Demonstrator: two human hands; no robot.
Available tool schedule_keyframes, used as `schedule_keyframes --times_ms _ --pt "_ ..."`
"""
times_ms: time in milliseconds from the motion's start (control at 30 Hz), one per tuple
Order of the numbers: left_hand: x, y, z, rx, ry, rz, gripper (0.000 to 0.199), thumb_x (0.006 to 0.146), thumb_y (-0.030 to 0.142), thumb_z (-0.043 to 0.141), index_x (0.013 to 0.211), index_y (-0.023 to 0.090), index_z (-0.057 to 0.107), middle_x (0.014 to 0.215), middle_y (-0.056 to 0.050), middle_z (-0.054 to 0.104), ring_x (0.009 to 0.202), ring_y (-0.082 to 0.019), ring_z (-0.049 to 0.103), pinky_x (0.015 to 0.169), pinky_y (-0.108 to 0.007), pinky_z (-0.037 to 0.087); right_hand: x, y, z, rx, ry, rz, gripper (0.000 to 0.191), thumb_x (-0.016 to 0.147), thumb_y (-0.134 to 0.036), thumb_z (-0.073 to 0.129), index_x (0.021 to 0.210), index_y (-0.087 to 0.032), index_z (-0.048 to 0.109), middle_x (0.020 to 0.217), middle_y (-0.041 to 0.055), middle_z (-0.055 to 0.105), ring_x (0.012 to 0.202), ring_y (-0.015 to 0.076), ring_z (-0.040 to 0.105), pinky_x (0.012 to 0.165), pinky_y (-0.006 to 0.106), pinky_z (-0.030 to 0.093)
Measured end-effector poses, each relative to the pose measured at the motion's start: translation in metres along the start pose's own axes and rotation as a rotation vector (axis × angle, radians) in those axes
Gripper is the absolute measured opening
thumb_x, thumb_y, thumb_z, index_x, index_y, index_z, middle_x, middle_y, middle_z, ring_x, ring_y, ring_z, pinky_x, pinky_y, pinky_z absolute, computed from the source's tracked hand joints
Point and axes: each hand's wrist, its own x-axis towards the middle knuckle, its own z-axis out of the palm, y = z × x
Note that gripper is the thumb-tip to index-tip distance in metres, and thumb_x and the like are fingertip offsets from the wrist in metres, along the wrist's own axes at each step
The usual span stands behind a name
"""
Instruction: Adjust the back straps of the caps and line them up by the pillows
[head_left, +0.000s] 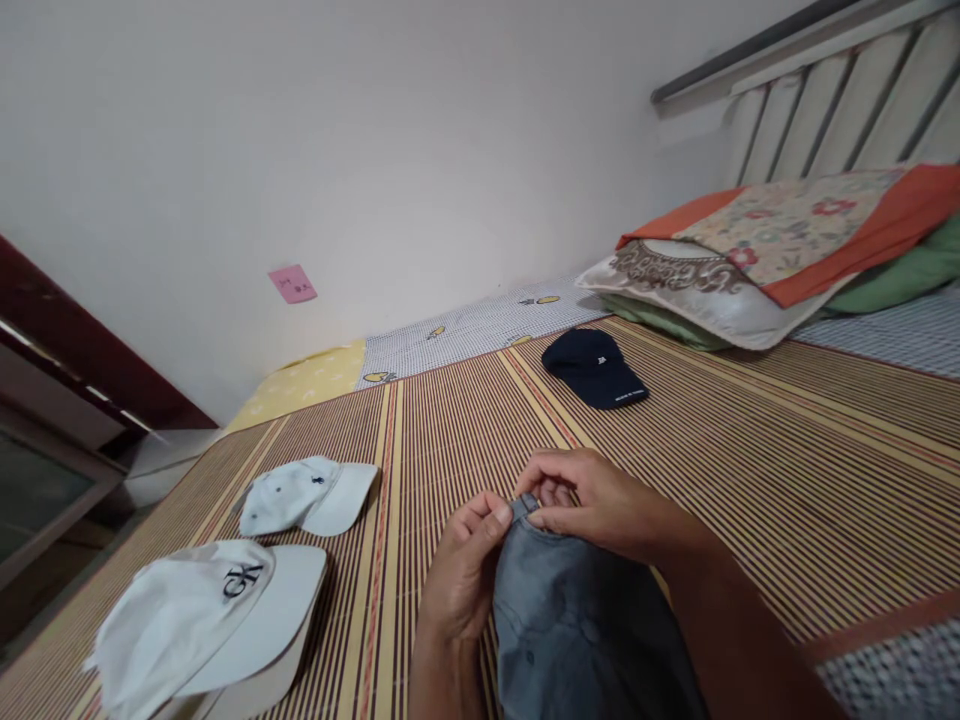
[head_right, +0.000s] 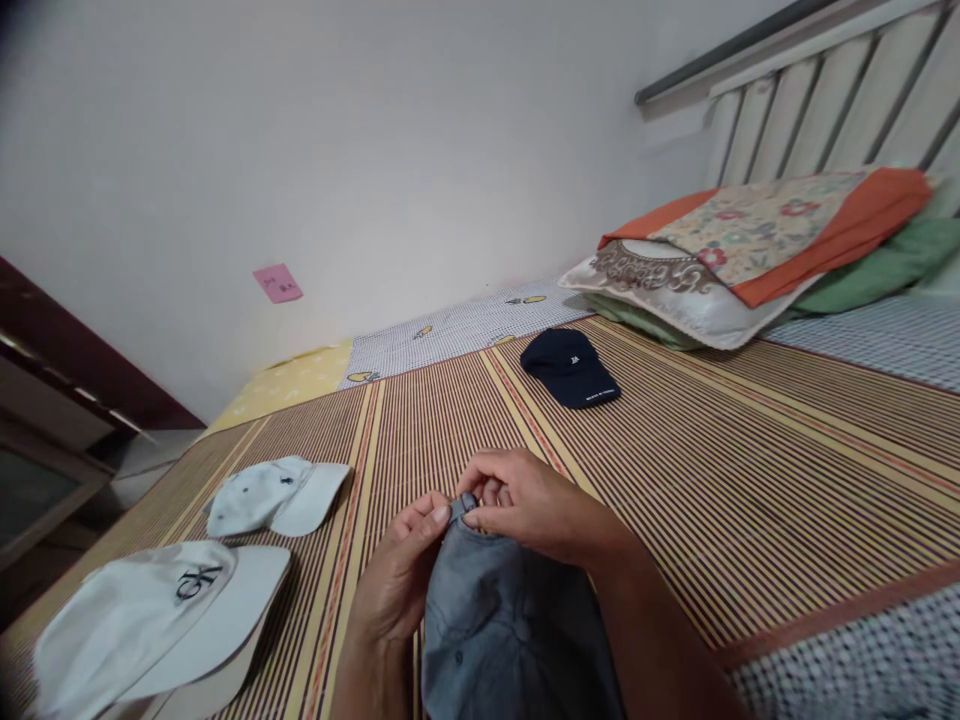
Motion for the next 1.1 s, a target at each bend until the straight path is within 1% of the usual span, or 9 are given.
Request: schedule_keyframes --times_ms 133,300,500,800,967,1100 --pt "0.0003 -0.0008 0.0008 -0.014 0.015 0.004 0.030 0.081 0.033 0.082 0.076 0.016 0.059 0.069 0.001 0.058 0.063 -0.010 0.050 0.062 -0.021 0.038 0.0004 0.0004 -0.0008 -0.014 -0.003 -0.016 0.010 0.078 -0.018 0.069 0.088 -0.019 0.069 0.073 -0.0043 0.055 0.065 0.0120 0.048 0.058 0.025 0.036" --pt "0.0005 -0.0007 0.0010 -0.033 0.019 0.014 0.029 0.079 0.030 0.083 0.074 0.015 0.059 0.070 0.001 0.058 0.063 -0.010 0.050 0.063 -0.021 0.038 0.0015 0.0015 0.0007 -0.008 -0.011 0.000 0.010 0.078 -0.019 0.069 0.088 -0.020 0.069 0.073 -0.0042 0.055 0.066 0.0124 0.048 0.059 0.025 0.038" --pt "0.0020 -0.0015 -0.0006 -0.042 0.008 0.027 0.027 0.077 0.028 0.083 0.073 0.016 0.060 0.069 0.002 0.055 0.064 -0.010 0.049 0.063 -0.021 0.037 0.0017 0.0020 0.0012 -0.014 -0.011 -0.016 0.011 0.078 -0.017 0.069 0.089 -0.019 0.069 0.074 -0.0044 0.055 0.066 0.0119 0.047 0.060 0.026 0.038" --pt "0.0028 -0.0005 0.0006 -0.026 0.006 0.034 0.028 0.076 0.026 0.082 0.069 0.016 0.057 0.065 0.003 0.050 0.061 -0.010 0.044 0.062 -0.022 0.034 0.0028 0.0007 0.0013 -0.028 -0.013 -0.012 0.011 0.079 -0.017 0.069 0.089 -0.019 0.069 0.074 -0.0043 0.055 0.066 0.0118 0.047 0.060 0.026 0.037" --pt "0.0045 0.0001 0.0004 -0.007 0.016 0.032 0.029 0.074 0.026 0.082 0.068 0.017 0.055 0.061 0.005 0.046 0.058 -0.009 0.039 0.059 -0.022 0.032 0.0028 -0.0018 0.0020 -0.018 -0.015 -0.010 0.011 0.078 -0.017 0.069 0.089 -0.018 0.069 0.074 -0.0047 0.055 0.065 0.0114 0.047 0.060 0.025 0.037" --pt "0.0059 0.0000 0.0001 0.002 0.027 0.041 0.028 0.074 0.023 0.080 0.066 0.017 0.054 0.059 0.005 0.046 0.059 -0.010 0.041 0.059 -0.022 0.032 0.0030 -0.0021 0.0021 -0.010 -0.021 -0.024 0.011 0.078 -0.017 0.069 0.088 -0.018 0.070 0.075 -0.0042 0.057 0.066 0.0113 0.048 0.060 0.025 0.038"
